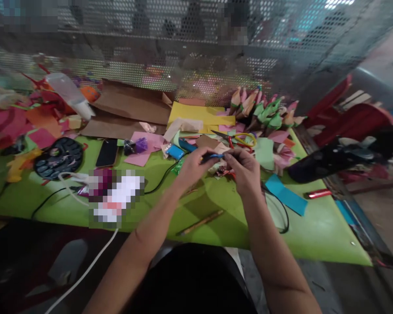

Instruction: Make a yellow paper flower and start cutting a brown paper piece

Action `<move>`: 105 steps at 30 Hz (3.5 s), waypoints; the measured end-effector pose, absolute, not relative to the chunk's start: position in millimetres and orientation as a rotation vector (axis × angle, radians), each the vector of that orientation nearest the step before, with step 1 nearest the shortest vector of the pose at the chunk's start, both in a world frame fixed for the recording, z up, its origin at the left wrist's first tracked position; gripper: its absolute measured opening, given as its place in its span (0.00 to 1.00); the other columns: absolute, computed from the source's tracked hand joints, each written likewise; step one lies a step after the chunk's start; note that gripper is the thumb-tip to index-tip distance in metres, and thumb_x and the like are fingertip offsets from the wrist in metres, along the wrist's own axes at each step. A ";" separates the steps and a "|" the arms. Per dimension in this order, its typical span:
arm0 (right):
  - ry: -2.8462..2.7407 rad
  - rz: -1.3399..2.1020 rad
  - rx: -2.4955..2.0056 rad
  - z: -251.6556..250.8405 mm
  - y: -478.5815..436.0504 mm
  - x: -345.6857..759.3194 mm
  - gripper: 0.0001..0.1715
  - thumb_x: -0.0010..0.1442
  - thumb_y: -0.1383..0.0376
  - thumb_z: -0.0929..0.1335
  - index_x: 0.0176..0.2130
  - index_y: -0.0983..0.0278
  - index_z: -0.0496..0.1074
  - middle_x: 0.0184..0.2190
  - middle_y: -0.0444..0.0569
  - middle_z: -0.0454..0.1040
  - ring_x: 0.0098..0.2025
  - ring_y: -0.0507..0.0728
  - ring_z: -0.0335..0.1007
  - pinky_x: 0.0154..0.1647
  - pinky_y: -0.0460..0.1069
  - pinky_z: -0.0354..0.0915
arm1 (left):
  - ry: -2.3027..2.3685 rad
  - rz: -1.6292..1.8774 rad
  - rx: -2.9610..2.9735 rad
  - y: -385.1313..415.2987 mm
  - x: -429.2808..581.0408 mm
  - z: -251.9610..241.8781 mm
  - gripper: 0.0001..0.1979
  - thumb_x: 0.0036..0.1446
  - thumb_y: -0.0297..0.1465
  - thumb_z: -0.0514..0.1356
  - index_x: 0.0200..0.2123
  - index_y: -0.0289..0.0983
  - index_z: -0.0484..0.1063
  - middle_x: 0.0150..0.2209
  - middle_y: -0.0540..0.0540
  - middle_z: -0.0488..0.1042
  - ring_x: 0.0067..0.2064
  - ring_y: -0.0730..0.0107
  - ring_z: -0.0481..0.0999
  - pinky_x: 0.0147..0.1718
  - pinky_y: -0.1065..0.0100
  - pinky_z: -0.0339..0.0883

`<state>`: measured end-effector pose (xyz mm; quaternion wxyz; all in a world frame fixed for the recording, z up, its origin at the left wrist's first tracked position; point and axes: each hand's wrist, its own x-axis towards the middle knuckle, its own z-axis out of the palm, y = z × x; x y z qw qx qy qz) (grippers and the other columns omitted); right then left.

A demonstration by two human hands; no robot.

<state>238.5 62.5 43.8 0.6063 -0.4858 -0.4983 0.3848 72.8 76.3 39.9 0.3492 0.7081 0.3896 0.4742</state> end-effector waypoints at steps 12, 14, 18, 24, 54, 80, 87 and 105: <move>-0.890 1.289 -0.830 46.5 68.6 239.6 0.17 0.46 0.58 0.80 0.35 0.60 0.80 0.22 0.38 0.69 0.20 0.45 0.56 0.17 0.43 0.55 | 0.851 1.169 1.534 96.7 54.6 35.9 0.15 0.56 0.42 0.69 0.37 0.36 0.77 0.36 0.47 0.79 0.40 0.67 0.76 0.43 0.67 0.68; -0.882 1.293 -0.813 46.6 68.9 239.8 0.17 0.45 0.57 0.80 0.35 0.61 0.80 0.22 0.39 0.69 0.20 0.45 0.57 0.18 0.42 0.55 | 0.853 1.167 1.491 98.3 53.7 34.6 0.16 0.54 0.43 0.70 0.36 0.36 0.77 0.35 0.48 0.78 0.39 0.68 0.75 0.43 0.67 0.67; -0.838 1.296 -0.786 47.4 69.7 240.7 0.18 0.42 0.57 0.82 0.31 0.60 0.78 0.23 0.39 0.70 0.20 0.45 0.57 0.17 0.42 0.56 | 0.894 1.214 1.426 103.0 48.7 31.9 0.18 0.52 0.45 0.71 0.36 0.37 0.77 0.35 0.48 0.79 0.40 0.67 0.76 0.44 0.65 0.68; -0.863 1.337 -0.739 47.3 66.2 248.1 0.19 0.46 0.57 0.82 0.33 0.59 0.76 0.22 0.36 0.70 0.20 0.45 0.60 0.21 0.41 0.63 | 1.150 1.365 1.428 109.5 24.1 34.6 0.11 0.58 0.38 0.67 0.39 0.37 0.77 0.40 0.45 0.81 0.43 0.64 0.79 0.47 0.64 0.71; -0.848 1.265 -0.954 45.6 64.2 233.6 0.27 0.37 0.46 0.83 0.25 0.61 0.78 0.20 0.42 0.73 0.21 0.47 0.65 0.17 0.41 0.62 | 1.246 1.314 1.995 85.4 28.1 64.1 0.08 0.62 0.32 0.65 0.45 0.42 0.80 0.48 0.42 0.81 0.54 0.55 0.76 0.57 0.57 0.66; -1.128 0.998 -0.981 44.3 55.7 222.7 0.12 0.50 0.54 0.79 0.34 0.56 0.83 0.27 0.43 0.78 0.31 0.54 0.71 0.33 0.48 0.68 | 0.741 1.207 1.022 73.9 87.1 34.4 0.19 0.47 0.45 0.73 0.33 0.36 0.79 0.32 0.50 0.79 0.37 0.69 0.76 0.44 0.66 0.70; -1.421 0.640 -1.042 49.4 53.2 228.3 0.07 0.56 0.61 0.76 0.38 0.53 0.84 0.31 0.44 0.78 0.31 0.54 0.68 0.34 0.50 0.64 | 0.794 1.186 1.092 73.8 84.7 34.0 0.13 0.54 0.41 0.68 0.37 0.38 0.83 0.38 0.47 0.84 0.47 0.60 0.79 0.51 0.60 0.71; -0.932 0.821 -1.118 64.7 49.1 226.1 0.16 0.34 0.61 0.80 0.27 0.63 0.80 0.25 0.47 0.76 0.20 0.50 0.61 0.19 0.47 0.54 | 0.771 1.222 1.059 83.9 87.9 19.5 0.12 0.59 0.38 0.63 0.36 0.34 0.80 0.40 0.39 0.80 0.46 0.57 0.77 0.58 0.53 0.66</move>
